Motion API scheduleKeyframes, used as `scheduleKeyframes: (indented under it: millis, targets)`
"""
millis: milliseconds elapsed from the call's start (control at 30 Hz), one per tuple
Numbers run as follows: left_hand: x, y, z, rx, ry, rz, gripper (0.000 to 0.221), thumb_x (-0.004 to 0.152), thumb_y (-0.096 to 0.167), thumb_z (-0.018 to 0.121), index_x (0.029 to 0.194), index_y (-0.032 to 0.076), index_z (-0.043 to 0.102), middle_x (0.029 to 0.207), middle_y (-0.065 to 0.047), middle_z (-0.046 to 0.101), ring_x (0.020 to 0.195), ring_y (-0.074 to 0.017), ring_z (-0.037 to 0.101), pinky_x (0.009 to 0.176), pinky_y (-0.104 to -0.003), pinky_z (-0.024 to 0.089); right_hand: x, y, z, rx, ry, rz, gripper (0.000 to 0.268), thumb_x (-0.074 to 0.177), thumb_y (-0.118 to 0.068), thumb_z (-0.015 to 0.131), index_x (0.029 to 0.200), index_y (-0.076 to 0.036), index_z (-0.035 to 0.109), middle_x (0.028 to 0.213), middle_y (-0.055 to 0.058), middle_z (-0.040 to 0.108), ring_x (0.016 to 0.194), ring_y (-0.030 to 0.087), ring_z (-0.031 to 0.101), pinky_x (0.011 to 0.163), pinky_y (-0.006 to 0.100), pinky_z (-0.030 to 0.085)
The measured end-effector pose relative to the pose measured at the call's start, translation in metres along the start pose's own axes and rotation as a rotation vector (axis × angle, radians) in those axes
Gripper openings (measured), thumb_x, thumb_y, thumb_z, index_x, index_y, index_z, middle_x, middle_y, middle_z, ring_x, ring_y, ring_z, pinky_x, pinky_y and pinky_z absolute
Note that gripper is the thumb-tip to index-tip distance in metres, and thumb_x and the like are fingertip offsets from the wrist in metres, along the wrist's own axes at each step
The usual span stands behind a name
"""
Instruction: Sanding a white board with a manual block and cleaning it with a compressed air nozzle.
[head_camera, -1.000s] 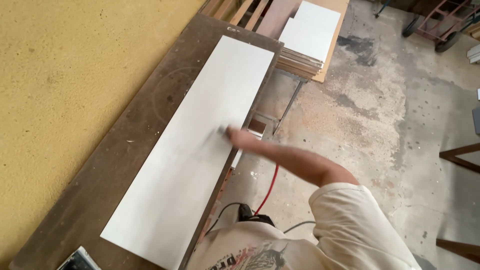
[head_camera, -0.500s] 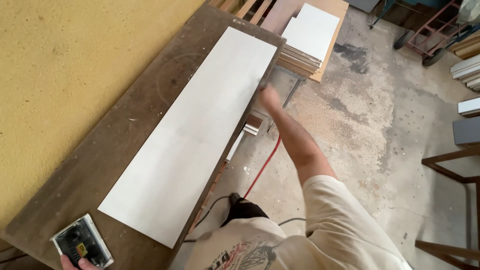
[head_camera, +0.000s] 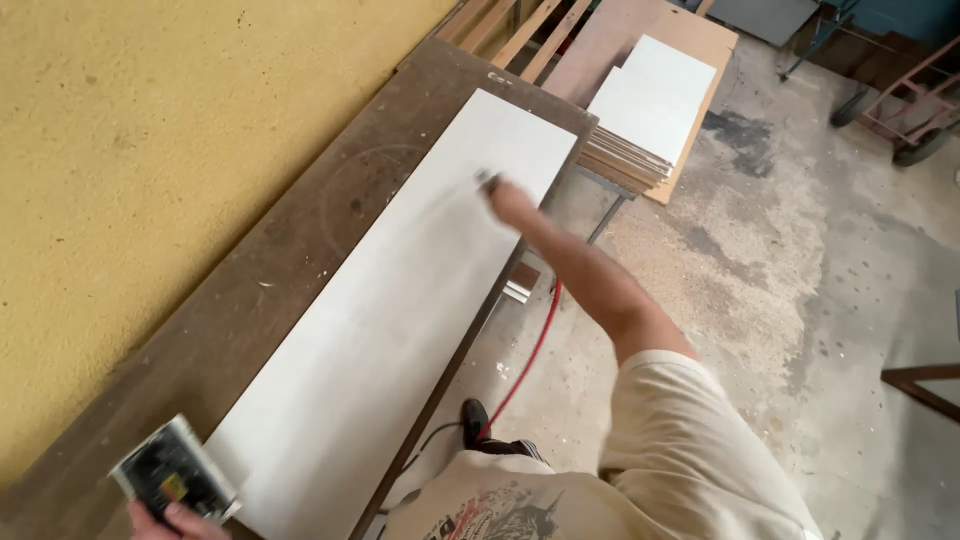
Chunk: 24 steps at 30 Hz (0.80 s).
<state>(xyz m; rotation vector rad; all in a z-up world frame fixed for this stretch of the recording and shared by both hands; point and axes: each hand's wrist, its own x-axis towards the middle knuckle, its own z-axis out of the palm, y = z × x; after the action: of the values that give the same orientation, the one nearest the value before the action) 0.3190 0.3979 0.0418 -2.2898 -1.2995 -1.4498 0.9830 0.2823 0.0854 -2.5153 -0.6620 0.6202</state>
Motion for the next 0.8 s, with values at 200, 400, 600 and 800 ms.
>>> scheduleKeyframes:
  millis: [200, 400, 600, 800]
  targets:
    - [0.022, 0.057, 0.082, -0.139, -0.222, 0.114, 0.050, 0.113, 0.017, 0.047, 0.140, -0.024, 0.056, 0.095, -0.042, 0.062, 0.071, -0.0563, 0.053, 0.065, -0.062, 0.038, 0.094, 0.007, -0.029, 0.105, 0.211, 0.031, 0.034, 0.110, -0.038, 0.042, 0.113, -0.006, 0.051, 0.104, 0.019, 0.068, 0.086, 0.041, 0.064, 0.067, 0.056, 0.050]
    - [0.019, 0.151, 0.163, -0.269, -0.328, 0.073, 0.048, 0.111, 0.025, 0.047, 0.148, -0.005, 0.054, 0.095, -0.024, 0.060, 0.083, -0.0416, 0.052, 0.081, -0.052, 0.040, 0.097, -0.045, 0.046, -0.123, -0.134, -0.268, 0.046, 0.104, -0.048, 0.043, 0.115, -0.007, 0.060, 0.117, 0.025, 0.071, 0.104, 0.043, 0.069, 0.086, 0.055, 0.054]
    - [0.029, 0.207, 0.189, -0.302, -0.346, 0.142, 0.045, 0.109, 0.026, 0.049, 0.144, -0.001, 0.057, 0.092, -0.016, 0.064, 0.081, -0.0317, 0.052, 0.078, -0.044, 0.042, 0.215, -0.008, 0.018, -0.070, 0.111, -0.143, 0.039, 0.106, -0.041, 0.040, 0.117, -0.006, 0.051, 0.114, 0.024, 0.070, 0.104, 0.048, 0.067, 0.082, 0.059, 0.052]
    - [0.031, 0.215, 0.186, -0.289, -0.364, 0.190, 0.044, 0.109, 0.023, 0.051, 0.144, -0.004, 0.057, 0.092, -0.015, 0.062, 0.080, -0.0332, 0.054, 0.080, -0.045, 0.044, 0.314, 0.059, 0.039, -0.058, 0.276, -0.172, 0.053, 0.107, -0.043, 0.032, 0.130, -0.002, 0.058, 0.122, 0.026, 0.068, 0.113, 0.046, 0.065, 0.093, 0.056, 0.051]
